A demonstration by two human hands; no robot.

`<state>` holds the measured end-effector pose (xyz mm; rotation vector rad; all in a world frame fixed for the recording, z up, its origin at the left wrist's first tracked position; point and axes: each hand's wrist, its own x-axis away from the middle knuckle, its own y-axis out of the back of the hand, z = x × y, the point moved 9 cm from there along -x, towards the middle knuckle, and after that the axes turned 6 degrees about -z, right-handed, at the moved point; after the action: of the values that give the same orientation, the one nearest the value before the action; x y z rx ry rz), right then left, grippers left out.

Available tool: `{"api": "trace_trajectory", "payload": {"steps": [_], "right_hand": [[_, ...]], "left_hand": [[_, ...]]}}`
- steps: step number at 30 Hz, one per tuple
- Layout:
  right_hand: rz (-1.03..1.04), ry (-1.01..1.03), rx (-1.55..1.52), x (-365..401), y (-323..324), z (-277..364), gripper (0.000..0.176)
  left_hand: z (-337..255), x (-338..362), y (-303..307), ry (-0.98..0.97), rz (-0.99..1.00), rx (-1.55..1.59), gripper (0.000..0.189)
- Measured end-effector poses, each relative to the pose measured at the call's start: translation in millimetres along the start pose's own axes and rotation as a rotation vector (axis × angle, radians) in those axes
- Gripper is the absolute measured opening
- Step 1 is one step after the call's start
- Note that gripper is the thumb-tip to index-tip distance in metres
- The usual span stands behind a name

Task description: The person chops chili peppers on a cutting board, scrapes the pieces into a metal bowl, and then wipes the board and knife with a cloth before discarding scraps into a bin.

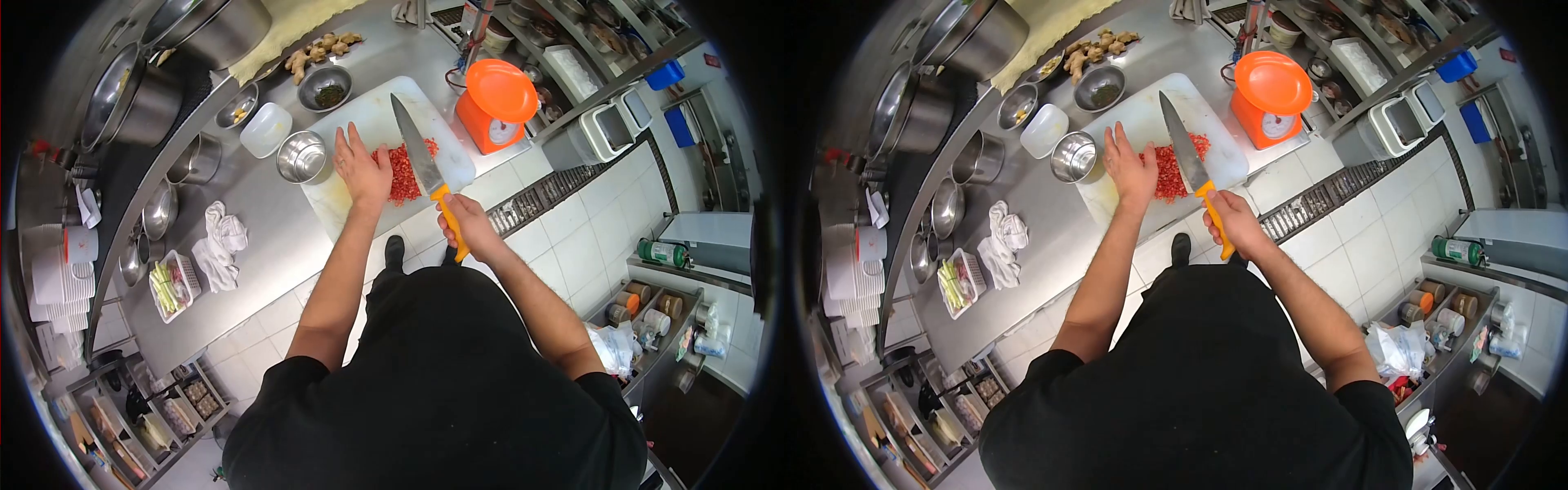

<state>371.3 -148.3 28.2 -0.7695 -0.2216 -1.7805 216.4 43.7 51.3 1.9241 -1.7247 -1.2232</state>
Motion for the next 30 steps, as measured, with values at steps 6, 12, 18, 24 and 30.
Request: {"api": "trace_trajectory", "payload": {"steps": [6, 12, 18, 24, 30], "right_hand": [[0.007, -0.007, -0.003, 1, -2, -1, 0.038], [0.044, -0.008, 0.012, 6, -8, -1, 0.039], [0.034, 0.001, 0.021, 10, -6, 1, 0.039], [0.041, 0.001, 0.017, 12, -6, -1, 0.039], [-0.007, 0.014, 0.039, 15, 6, -1, 0.039]], "left_hand": [[-30, 4, 0, -0.037, 0.088, 0.082, 0.090], [8, -15, -5, 0.066, 0.029, 0.023, 0.090], [-20, -25, 11, -0.052, 0.035, 0.124, 0.088], [-4, -26, -3, 0.010, 0.007, 0.094, 0.081], [13, -21, 4, 0.022, 0.131, 0.050, 0.027]]}}
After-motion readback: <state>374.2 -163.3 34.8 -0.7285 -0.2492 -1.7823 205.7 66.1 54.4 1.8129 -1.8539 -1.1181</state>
